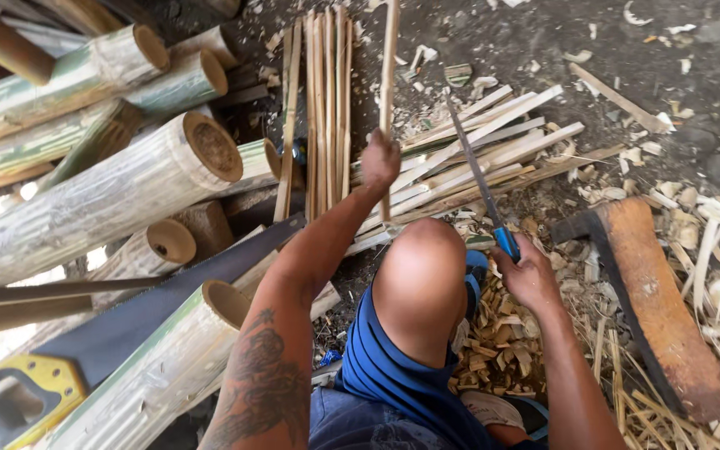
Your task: The person sits on the ground and uses a knife to shave thin strips from bamboo sticks. They repeatedly pick up sticks, shave them over a wooden block, and place the finished pieces aside.
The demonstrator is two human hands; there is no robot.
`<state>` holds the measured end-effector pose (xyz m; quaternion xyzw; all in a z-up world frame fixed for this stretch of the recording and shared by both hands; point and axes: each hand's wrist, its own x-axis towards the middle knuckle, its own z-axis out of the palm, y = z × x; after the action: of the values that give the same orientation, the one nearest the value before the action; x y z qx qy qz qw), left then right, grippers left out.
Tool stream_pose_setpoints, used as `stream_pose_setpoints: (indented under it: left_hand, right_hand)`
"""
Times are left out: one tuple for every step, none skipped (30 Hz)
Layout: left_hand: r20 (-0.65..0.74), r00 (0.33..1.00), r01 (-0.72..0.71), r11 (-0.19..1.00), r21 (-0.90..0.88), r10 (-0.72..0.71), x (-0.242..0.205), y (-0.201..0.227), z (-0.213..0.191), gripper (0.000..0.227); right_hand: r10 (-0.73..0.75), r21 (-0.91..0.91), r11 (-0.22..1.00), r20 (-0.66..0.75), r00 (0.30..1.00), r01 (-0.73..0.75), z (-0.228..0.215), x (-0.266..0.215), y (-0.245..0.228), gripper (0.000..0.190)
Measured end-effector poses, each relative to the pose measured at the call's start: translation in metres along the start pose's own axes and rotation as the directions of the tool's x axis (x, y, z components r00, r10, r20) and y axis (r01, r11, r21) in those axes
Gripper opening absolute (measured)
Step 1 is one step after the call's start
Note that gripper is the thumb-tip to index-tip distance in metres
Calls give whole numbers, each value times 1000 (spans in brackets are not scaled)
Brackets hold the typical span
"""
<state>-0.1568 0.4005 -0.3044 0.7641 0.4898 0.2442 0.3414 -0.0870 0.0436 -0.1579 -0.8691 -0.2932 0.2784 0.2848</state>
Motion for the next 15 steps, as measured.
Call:
stream_pose_setpoints:
  left_hand:
    - [-16,999,43,997,68,-42,1,-19,-13,53]
    - [-20,998,65,993,101,-64,1,-34,-24,49]
    - [-26,996,85,987,136,-82,1,-46,-37,46]
    - [-32,994,105,980,170,-101,0,-57,-50,42]
    - [-5,979,201,968,152,-202,0,-65,-60,41]
    - [24,954,295,946,136,-300,2,-72,-71,41]
    - [59,917,387,914,120,-396,2,-78,-78,41]
    - [-39,942,331,912,241,-332,4,-84,-86,48]
    - [-125,960,280,889,363,-252,6,-90,-93,55]
    - [-196,968,235,844,482,-157,6,-95,-97,64]
    - [-203,976,167,851,497,-74,5,-97,-95,57]
    - [-208,978,100,853,512,11,3,-98,-91,52]
    - [-209,973,32,848,529,94,0,-99,-84,46]
    - [-71,996,-3,859,512,45,-6,-97,-71,37]
    - [73,997,-38,871,489,3,-12,-92,-53,31]
  right_hand:
    - [-71,2,998,-1,998,71,4,4,-5,26]
    - [-141,4,990,-3,990,141,7,8,-10,27]
    - [-211,11,977,-6,977,211,11,13,-14,27]
    - [-128,-3,992,62,990,128,15,18,-18,27]
    - [-39,-27,999,125,991,43,17,23,-21,28]
    - [51,-57,997,185,981,-41,20,28,-23,28]
    - [27,-36,999,191,981,-20,22,32,-22,26]
    - [2,-14,1000,196,981,1,25,36,-21,25]
    - [-23,9,1000,200,979,21,28,40,-20,25]
    - [-18,54,999,207,978,7,31,44,-19,25]
    - [-14,97,995,213,977,-6,34,48,-17,27]
    - [-11,140,990,218,976,-21,37,53,-15,28]
    - [-33,149,989,196,980,4,40,55,-12,27]
    - [-55,157,987,173,983,28,42,57,-8,26]
    - [-75,166,985,147,986,51,45,58,-4,26]
